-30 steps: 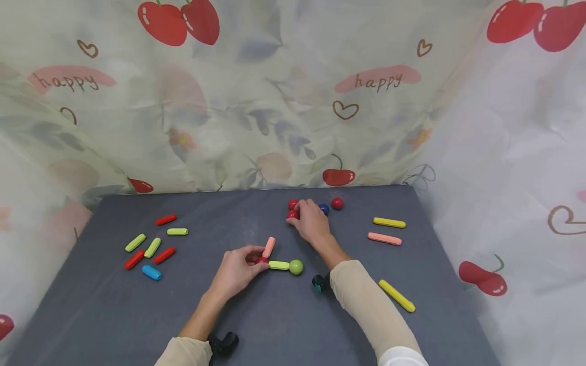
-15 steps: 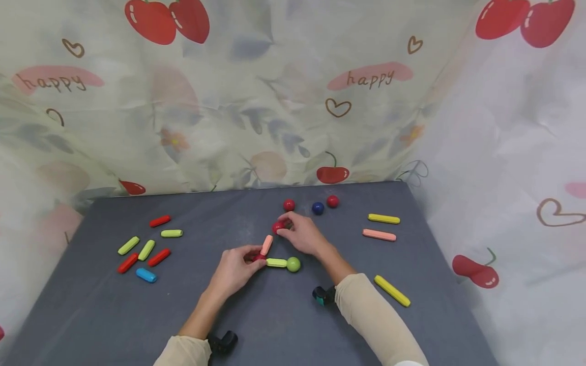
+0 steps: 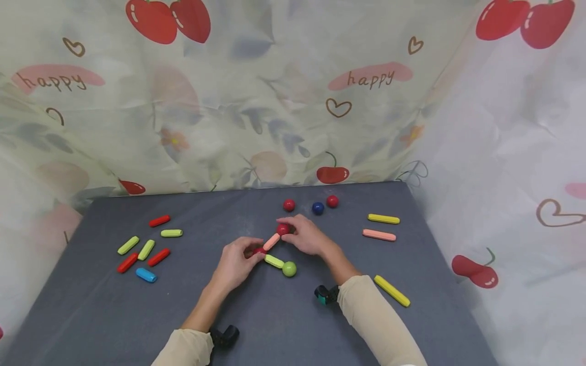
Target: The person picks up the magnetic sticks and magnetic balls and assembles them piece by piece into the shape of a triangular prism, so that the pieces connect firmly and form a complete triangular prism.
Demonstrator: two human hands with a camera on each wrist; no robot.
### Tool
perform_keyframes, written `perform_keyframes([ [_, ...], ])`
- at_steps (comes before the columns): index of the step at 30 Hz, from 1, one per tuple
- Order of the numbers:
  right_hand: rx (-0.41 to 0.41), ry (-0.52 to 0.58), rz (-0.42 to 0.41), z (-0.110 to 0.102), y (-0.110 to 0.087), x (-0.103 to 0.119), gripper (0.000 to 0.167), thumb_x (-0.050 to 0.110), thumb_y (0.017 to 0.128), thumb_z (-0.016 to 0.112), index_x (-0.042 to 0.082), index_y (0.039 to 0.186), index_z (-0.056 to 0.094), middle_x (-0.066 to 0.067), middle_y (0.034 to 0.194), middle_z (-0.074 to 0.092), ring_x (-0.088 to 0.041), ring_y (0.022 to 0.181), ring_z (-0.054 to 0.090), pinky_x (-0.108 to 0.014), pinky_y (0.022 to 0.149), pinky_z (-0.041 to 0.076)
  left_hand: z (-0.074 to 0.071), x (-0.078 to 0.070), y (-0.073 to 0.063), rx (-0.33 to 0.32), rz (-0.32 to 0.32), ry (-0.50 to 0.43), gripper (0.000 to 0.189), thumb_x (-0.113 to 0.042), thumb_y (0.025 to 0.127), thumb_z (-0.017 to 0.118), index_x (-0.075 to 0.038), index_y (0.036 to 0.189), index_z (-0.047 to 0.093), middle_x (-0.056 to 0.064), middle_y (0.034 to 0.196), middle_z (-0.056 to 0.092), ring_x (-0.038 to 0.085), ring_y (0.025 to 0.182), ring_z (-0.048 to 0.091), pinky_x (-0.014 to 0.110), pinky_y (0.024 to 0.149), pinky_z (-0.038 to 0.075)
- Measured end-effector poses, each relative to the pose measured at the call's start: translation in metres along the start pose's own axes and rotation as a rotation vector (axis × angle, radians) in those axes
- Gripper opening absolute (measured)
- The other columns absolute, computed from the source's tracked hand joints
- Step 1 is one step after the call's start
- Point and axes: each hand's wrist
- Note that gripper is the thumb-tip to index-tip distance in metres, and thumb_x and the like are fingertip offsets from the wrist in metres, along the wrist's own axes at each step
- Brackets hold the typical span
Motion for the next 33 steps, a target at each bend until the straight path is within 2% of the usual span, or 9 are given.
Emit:
perform_keyframes([
  [3, 0.0, -0.02, 0.016, -0.003, -0.006, -0.004, 0.042, 0.026, 0.095, 0.073, 0.016, 0.135, 0.064, -0.006, 0.112, 0.065, -0.015, 0.084, 0.054, -0.03, 0.078, 0.048, -0.004, 0.0, 0.004, -0.077, -0.04, -0.022, 0.035, -0.024, 0.091, 0.079, -0.016, 0.125, 0.071, 0.006, 0.115, 0.069, 0.019, 0.097, 0.063, 0.04, 0.085, 0.055],
  [5, -0.011, -0.025, 0.051, -0.002, -0.011, -0.005, 0.04, 0.029, 0.093, 0.076, 0.016, 0.129, 0.066, -0.004, 0.11, 0.067, -0.014, 0.086, 0.057, -0.031, 0.08, 0.05, -0.007, 0.0, 0.004, -0.085, -0.082, -0.045, 0.039, -0.028, 0.091, 0.079, -0.016, 0.126, 0.069, 0.006, 0.116, 0.068, 0.02, 0.097, 0.062, 0.041, 0.084, 0.054],
  [8, -0.035, -0.033, 0.112, 0.001, -0.02, -0.005, 0.039, 0.031, 0.09, 0.079, 0.015, 0.122, 0.066, -0.002, 0.105, 0.068, -0.014, 0.09, 0.059, -0.032, 0.083, 0.052, -0.013, -0.001, 0.0, 0.015, -0.123, -0.062, 0.05, -0.039, 0.086, 0.083, -0.017, 0.127, 0.065, 0.003, 0.113, 0.066, 0.019, 0.094, 0.059, 0.038, 0.082, 0.053],
  [12, -0.07, -0.047, 0.205, 0.007, -0.032, -0.003, 0.04, 0.037, 0.086, 0.083, 0.015, 0.114, 0.064, -0.001, 0.098, 0.066, -0.014, 0.085, 0.058, -0.031, 0.077, 0.051, -0.013, -0.001, -0.008, 0.158, -0.094, -0.006, 0.06, -0.043, 0.076, 0.09, -0.017, 0.123, 0.064, 0.0, 0.109, 0.065, 0.018, 0.097, 0.056, 0.039, 0.085, 0.052],
  [16, -0.104, -0.041, 0.26, 0.014, -0.04, -0.002, 0.042, 0.039, 0.084, 0.084, 0.014, 0.109, 0.062, -0.001, 0.093, 0.063, -0.014, 0.079, 0.055, -0.028, 0.068, 0.047, -0.014, 0.0, -0.006, 0.13, -0.031, 0.073, 0.052, -0.031, 0.073, 0.093, -0.016, 0.116, 0.069, 0.001, 0.105, 0.068, 0.021, 0.101, 0.059, 0.043, 0.09, 0.052],
  [19, -0.135, -0.063, 0.246, 0.019, -0.043, 0.0, 0.041, 0.038, 0.083, 0.085, 0.014, 0.108, 0.062, -0.001, 0.093, 0.063, -0.014, 0.079, 0.055, -0.029, 0.069, 0.048, -0.016, 0.005, -0.002, 0.099, -0.012, 0.118, 0.039, -0.025, 0.077, 0.091, -0.017, 0.111, 0.072, 0.0, 0.102, 0.071, 0.019, 0.096, 0.06, 0.041, 0.087, 0.052],
  [24, -0.162, -0.158, 0.146, 0.022, -0.047, 0.005, 0.035, 0.032, 0.085, 0.084, 0.016, 0.111, 0.066, 0.001, 0.097, 0.062, -0.012, 0.085, 0.056, -0.032, 0.077, 0.051, -0.024, 0.013, 0.002, 0.102, -0.011, 0.124, 0.029, -0.026, 0.084, 0.086, -0.02, 0.11, 0.074, -0.001, 0.104, 0.071, 0.018, 0.094, 0.059, 0.039, 0.085, 0.051],
  [27, -0.148, -0.164, 0.098, 0.022, -0.049, 0.002, 0.033, 0.028, 0.087, 0.083, 0.016, 0.115, 0.068, 0.001, 0.101, 0.062, -0.011, 0.086, 0.055, -0.031, 0.079, 0.052, -0.043, 0.026, 0.006, 0.103, -0.008, 0.101, 0.034, -0.027, 0.087, 0.082, -0.017, 0.118, 0.072, 0.003, 0.113, 0.071, 0.023, 0.103, 0.062, 0.044, 0.092, 0.051],
  [33, -0.11, -0.143, 0.06, 0.017, -0.053, -0.012, 0.038, 0.028, 0.092, 0.078, 0.019, 0.128, 0.068, 0.004, 0.107, 0.062, -0.009, 0.082, 0.052, -0.025, 0.073, 0.048, -0.121, 0.07, 0.019, -0.006, -0.134, 0.042, 0.04, -0.023, 0.099, 0.068, -0.009, 0.135, 0.061, 0.016, 0.134, 0.064, 0.037, 0.124, 0.057, 0.056, 0.102, 0.048],
])
Point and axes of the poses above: each hand's wrist, its own y-axis towards the middle knuckle, its own z-axis out of the palm, x = y × z
